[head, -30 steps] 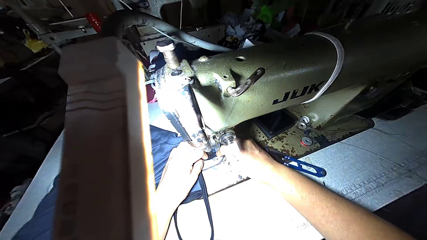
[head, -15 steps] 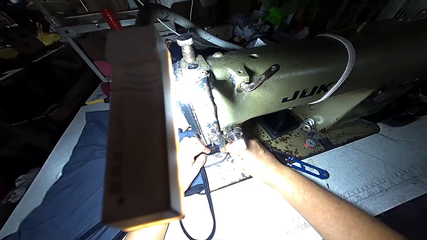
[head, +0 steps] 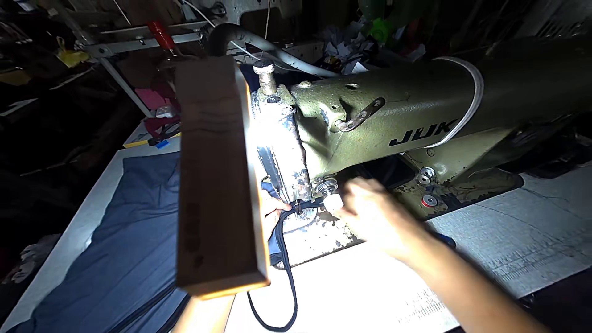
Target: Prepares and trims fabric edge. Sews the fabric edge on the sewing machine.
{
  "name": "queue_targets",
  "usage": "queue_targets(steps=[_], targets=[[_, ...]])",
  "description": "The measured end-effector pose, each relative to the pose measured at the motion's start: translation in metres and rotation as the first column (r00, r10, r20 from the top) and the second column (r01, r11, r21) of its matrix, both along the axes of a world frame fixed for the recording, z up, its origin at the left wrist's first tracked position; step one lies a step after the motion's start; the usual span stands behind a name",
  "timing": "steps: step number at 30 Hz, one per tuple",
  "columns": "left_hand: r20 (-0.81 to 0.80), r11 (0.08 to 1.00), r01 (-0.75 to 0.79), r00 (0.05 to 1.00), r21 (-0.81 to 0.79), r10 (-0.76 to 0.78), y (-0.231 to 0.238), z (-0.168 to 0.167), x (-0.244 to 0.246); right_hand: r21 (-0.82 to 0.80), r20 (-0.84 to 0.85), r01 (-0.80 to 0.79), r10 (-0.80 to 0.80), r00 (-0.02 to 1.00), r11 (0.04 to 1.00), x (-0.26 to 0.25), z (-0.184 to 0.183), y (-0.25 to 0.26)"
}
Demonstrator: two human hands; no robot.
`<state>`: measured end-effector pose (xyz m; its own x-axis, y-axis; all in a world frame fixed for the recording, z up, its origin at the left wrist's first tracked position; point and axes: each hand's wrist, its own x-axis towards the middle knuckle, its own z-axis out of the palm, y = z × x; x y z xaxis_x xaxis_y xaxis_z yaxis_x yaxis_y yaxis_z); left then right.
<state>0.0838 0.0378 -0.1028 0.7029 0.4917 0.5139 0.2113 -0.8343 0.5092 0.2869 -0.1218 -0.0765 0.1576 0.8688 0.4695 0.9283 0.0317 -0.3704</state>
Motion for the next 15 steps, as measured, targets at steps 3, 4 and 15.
queue_targets(steps=[3, 4, 15], targets=[[-0.049, 0.995, -0.015, 0.999, 0.097, 0.02, -0.005, 0.001, 0.001, 0.292, -0.213, 0.35, -0.296, 0.931, 0.89, 0.047, 0.008, -0.051], [-0.076, 0.994, -0.026, 0.997, 0.105, 0.034, -0.007, 0.003, 0.001, 0.289, -0.268, 0.476, -0.407, 0.873, 0.83, 0.064, 0.008, -0.071], [-0.078, 0.996, 0.012, 0.997, 0.085, -0.006, -0.003, 0.0, 0.003, 0.16, -0.096, 0.692, -0.686, 0.721, 0.704, 0.117, -0.036, -0.115]])
